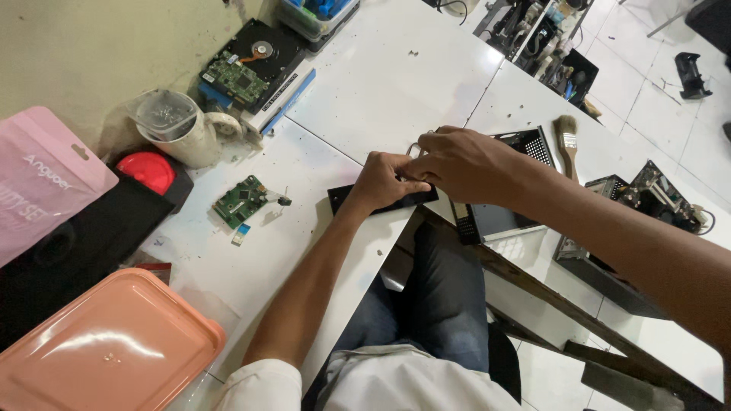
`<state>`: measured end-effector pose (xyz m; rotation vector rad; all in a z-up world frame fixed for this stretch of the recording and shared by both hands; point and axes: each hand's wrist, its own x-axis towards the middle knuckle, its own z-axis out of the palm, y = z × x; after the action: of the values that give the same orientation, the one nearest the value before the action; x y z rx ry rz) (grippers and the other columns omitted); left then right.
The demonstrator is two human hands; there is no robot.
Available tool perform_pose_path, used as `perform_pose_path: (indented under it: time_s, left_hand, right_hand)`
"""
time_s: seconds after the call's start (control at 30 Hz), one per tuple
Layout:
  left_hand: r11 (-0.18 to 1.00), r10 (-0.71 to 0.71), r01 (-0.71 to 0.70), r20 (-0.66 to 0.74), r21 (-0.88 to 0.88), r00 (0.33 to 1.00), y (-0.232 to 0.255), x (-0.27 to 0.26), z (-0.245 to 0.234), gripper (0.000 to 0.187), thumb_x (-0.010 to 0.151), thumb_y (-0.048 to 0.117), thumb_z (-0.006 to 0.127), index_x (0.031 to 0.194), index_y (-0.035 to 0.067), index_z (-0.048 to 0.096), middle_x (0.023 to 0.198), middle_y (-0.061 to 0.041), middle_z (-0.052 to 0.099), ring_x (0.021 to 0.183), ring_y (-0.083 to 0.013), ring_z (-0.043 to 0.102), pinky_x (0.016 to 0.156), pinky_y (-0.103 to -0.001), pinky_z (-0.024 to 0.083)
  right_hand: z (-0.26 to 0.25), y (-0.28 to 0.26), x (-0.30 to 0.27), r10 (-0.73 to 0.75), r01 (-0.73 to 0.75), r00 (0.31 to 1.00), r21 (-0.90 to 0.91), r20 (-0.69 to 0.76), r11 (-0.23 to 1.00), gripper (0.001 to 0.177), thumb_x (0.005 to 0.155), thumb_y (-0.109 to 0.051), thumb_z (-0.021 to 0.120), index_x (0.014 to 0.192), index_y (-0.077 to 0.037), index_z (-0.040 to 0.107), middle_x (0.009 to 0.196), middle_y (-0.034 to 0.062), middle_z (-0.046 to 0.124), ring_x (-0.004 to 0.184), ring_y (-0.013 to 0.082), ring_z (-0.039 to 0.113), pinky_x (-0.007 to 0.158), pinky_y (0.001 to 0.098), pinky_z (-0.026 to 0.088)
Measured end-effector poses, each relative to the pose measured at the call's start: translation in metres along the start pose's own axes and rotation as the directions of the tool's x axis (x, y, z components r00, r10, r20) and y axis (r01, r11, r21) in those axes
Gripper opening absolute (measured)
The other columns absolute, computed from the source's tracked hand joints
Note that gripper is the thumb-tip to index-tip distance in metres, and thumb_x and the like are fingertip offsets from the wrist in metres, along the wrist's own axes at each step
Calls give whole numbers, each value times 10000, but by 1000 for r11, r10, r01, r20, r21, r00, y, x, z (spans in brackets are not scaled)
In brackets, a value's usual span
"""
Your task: The person uses a screwdriver to remove screws from a small black electronic device, then removes a circuit board and detaches wires. They continue to unscrew and separate components on the white table.
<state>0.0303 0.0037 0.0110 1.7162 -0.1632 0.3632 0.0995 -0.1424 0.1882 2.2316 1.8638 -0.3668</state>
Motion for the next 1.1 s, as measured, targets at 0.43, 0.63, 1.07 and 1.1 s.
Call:
perform_pose_path:
  time_s: [0.43,0.63,1.07,1.1]
  left_hand:
    - [998,8,-7,16,-57,1000,-18,2,7,199,780,129,967,888,153,801,754,-62,800,765,-200,803,732,-344,619]
    - [999,29,-28,46,-36,999,-14,-2,6,181,878,150,917,1039,178,838,925,-120,832,933,-302,817,830,-410,643]
    - [998,57,-56,10,-13,998,-22,0,11,196,808,159,967,969,161,856,807,-124,811,817,-243,819,678,-321,612]
    - [998,60,-60,3,-9,998,-22,1,13,205,786,164,982,946,174,854,776,-102,809,782,-199,820,666,-286,603]
  right_hand:
    - [5,22,10,376,-391,920,225,108,893,357,1100,-326,562,1198,-39,750,926,183,780,654,310,784,491,406,634]
    - [4,31,-7,188,-193,981,268,43,944,320,1044,-177,651,1324,-31,702,1027,201,754,926,396,800,730,529,707]
    - [1,22,-8,355,-360,930,417,92,835,410,1107,-305,604,1335,31,659,1065,283,746,626,317,754,549,438,643]
    - [11,27,-7,372,-365,926,411,67,835,404,1133,-303,564,1291,43,699,943,264,772,516,281,715,423,402,594]
